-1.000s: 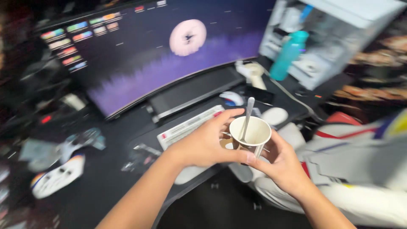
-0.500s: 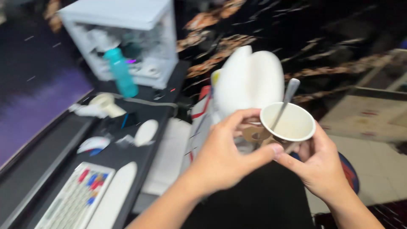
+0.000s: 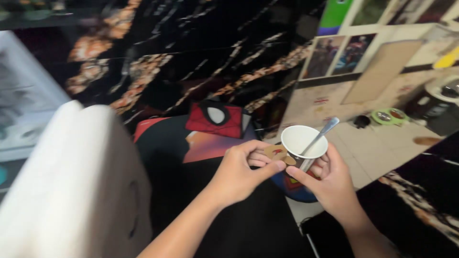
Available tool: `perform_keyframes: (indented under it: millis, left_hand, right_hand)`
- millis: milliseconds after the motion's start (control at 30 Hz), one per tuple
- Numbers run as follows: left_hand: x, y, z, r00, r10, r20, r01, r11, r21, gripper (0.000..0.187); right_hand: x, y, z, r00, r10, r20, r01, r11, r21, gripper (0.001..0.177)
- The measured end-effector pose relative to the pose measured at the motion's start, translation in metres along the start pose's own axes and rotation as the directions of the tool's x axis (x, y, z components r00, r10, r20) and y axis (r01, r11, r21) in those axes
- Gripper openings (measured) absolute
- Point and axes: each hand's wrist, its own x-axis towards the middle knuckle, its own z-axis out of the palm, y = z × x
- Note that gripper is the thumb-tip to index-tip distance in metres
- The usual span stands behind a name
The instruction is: The recorder prepares a hot drink by getting a cup, adding a sachet of powder, and checking an electric kettle.
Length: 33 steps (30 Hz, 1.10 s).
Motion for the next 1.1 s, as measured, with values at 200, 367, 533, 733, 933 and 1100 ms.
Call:
perform_keyframes:
  millis: [200,367,533,733,933,1100]
  left_hand:
    - [0.096,-0.064,0.019,0.998,-0.024,0.06,0.025,0.999,-0.022,0.025]
    - [0.183,-0.093,0.012,0.984,0.039,0.176,-0.015,0.991,-0.134,0.016]
    - [0.283,-0.107,0.011,0.962,0.1,0.254,-0.073,0.991,-0.115,0.012]
    - [0.398,-0.119,0.042,0.878,0.139,0.458,-0.067,0.983,-0.17,0.015]
    - [0.49,-0.131,0.104,0.839,0.084,0.538,-0.074,0.996,-0.04,0.015]
    - [0.568,-0.142,0.175,0.806,0.113,0.581,-0.138,0.99,-0.001,0.018]
  right_hand:
    - [0.042,0.038,-0.044,0.979,0.089,-0.181,-0.125,0.972,-0.199,0.066]
    - [0.1,0.065,-0.064,0.946,0.031,-0.322,-0.186,0.867,-0.463,0.068]
    - [0.164,0.095,-0.093,0.925,-0.057,-0.377,-0.156,0.845,-0.512,0.063]
    - [0.226,0.096,-0.129,0.801,-0.047,-0.597,-0.349,0.774,-0.529,0.064]
    - [0.267,0.113,-0.19,0.704,-0.049,-0.709,-0.43,0.765,-0.479,0.064]
    - [0.301,0.135,-0.277,0.678,-0.091,-0.729,-0.381,0.805,-0.455,0.063]
